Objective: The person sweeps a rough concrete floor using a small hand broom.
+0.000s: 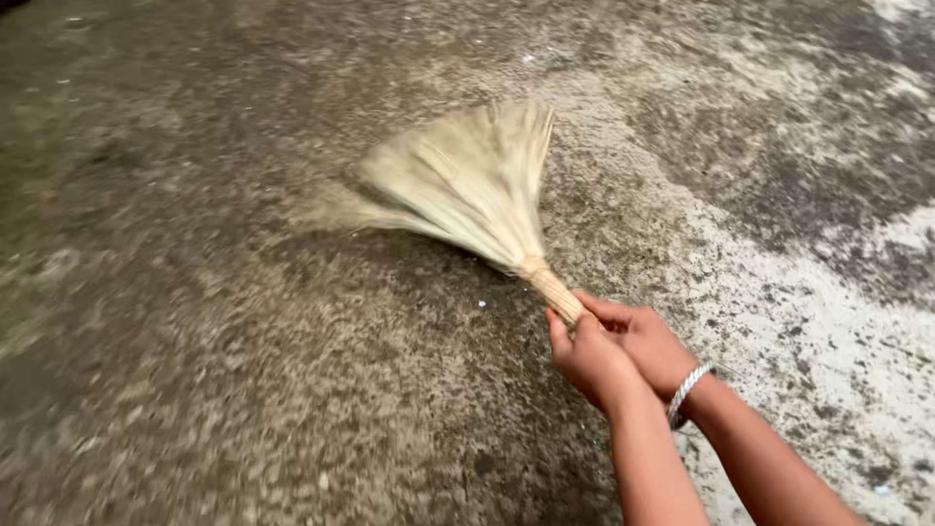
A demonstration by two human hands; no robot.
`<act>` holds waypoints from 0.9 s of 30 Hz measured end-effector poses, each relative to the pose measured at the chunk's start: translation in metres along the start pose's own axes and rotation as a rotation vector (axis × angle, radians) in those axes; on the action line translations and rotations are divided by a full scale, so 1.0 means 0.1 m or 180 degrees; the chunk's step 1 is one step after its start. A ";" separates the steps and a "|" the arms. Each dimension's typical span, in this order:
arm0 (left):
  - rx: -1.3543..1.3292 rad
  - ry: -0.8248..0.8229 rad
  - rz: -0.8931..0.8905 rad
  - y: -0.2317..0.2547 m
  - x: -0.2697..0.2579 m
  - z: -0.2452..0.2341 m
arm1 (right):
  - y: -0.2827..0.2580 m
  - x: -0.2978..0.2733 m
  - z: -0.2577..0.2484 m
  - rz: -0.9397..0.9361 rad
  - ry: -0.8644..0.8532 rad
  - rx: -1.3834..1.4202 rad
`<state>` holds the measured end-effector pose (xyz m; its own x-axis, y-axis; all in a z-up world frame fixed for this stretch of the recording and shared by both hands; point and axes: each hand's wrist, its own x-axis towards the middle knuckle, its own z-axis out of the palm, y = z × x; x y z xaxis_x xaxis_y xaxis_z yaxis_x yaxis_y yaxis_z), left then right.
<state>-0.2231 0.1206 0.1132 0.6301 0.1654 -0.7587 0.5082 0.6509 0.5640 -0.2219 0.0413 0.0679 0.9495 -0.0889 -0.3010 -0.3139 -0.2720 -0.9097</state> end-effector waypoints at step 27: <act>0.0755 -0.0230 0.1621 -1.54 -0.11 -0.35 | 0.95 -1.01 -0.54 -0.0972 -0.0015 0.1133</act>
<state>-0.3285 0.0449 0.0233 0.8645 0.3585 -0.3522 0.2424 0.3164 0.9171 -0.3481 -0.0273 0.0272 0.9987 -0.0515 -0.0048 -0.0017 0.0608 -0.9982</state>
